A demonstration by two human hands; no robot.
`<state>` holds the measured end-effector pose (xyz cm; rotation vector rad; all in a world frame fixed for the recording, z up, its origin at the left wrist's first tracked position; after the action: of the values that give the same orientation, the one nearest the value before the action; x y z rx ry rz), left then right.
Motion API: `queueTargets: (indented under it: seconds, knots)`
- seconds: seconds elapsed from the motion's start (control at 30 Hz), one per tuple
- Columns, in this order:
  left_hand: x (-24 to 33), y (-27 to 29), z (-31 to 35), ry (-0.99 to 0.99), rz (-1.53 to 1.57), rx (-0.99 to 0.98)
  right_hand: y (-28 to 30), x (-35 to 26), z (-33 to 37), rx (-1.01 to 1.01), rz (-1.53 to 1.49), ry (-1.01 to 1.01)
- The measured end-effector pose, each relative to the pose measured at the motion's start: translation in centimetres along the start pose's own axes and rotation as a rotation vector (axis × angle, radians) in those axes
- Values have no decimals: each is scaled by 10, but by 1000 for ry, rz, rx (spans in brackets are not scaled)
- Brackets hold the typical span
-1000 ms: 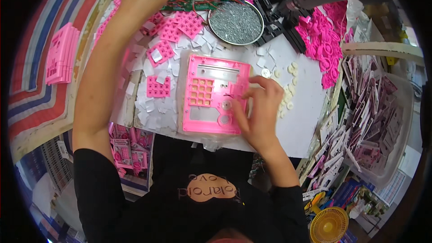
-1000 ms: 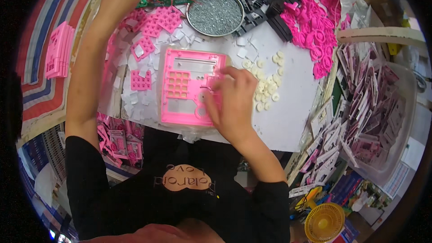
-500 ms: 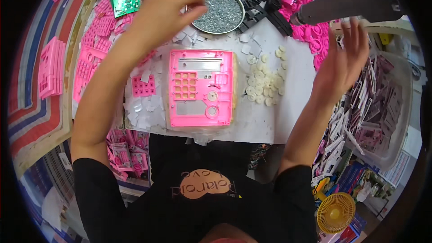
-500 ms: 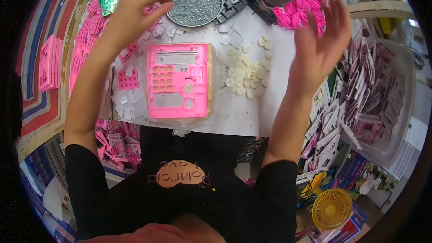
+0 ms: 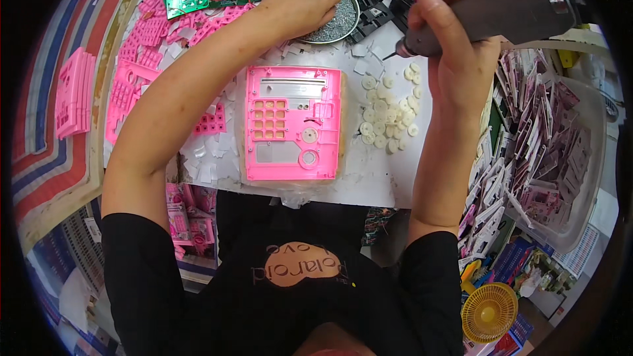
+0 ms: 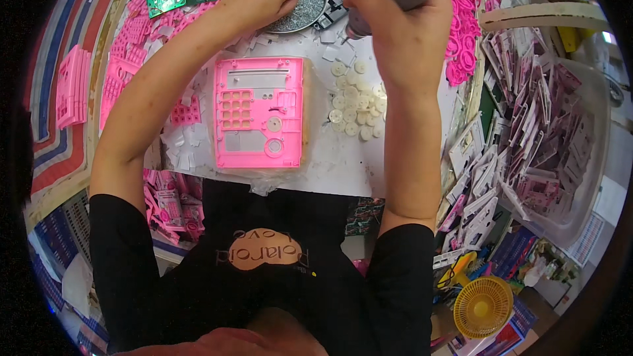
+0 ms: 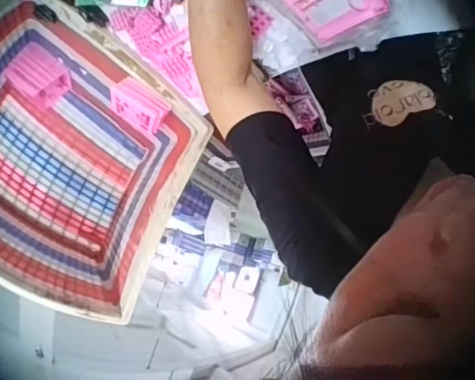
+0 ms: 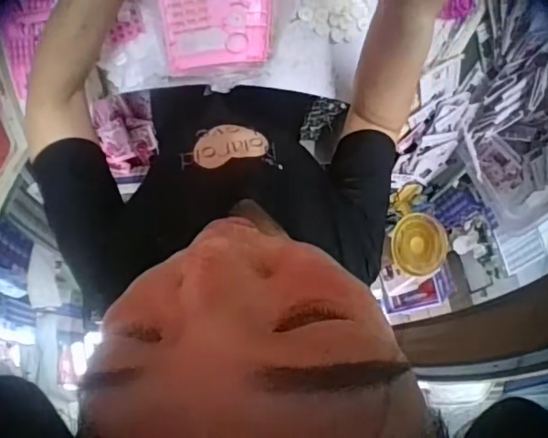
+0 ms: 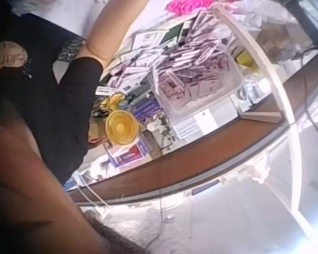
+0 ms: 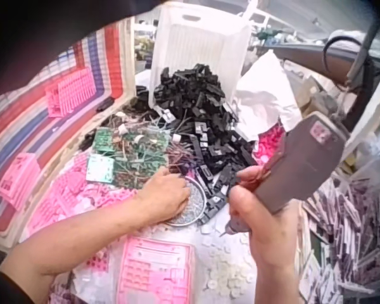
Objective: Assemble a pink electronic toy piggy bank by installing the circuit board and internal components.
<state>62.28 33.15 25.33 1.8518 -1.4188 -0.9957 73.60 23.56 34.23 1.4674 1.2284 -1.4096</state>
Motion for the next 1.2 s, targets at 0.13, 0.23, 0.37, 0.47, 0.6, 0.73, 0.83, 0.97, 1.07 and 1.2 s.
queueTargets:
  seconds: [0.13, 0.23, 0.37, 0.47, 0.6, 0.73, 0.83, 0.97, 1.07, 1.2]
  knots:
    - [-2, 19, -1, 140, 65, -123, -19, 0, 8, -142, -36, 30]
    - [0, 36, 5, 207, 149, -125, -32, 3, 20, -234, -104, -4]
    - [-23, 15, 18, 359, 105, -295, -46, 11, 17, -247, -62, 29]
    - [-22, 19, 16, 356, 62, -290, -46, 13, 15, -199, -29, 20]
    - [23, 63, 23, 250, 326, -115, -36, 5, 39, -106, -24, -36]
    - [106, 94, 69, 208, 696, 24, -59, 7, 77, -192, -291, -34]
    - [123, 101, 83, 303, 794, 25, -73, 0, 96, -238, -305, -41]
    - [127, 103, 93, 367, 839, 78, -81, 2, 105, -261, -291, -60]
    - [128, 104, 94, 362, 857, 98, -82, 5, 107, -272, -277, -69]
    - [127, 104, 98, 386, 756, 66, -84, 10, 107, -289, -338, -52]
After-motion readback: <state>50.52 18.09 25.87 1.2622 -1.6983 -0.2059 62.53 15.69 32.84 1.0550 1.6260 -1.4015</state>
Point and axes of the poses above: each hand's wrist, its own z-axis away from the middle knuckle, its own y-axis out of the back of the hand, x = y × z, the point moved 9 cm from there along -z, towards the middle knuckle, and after that the axes turned 14 degrees about -y, right-handed, at the moved point
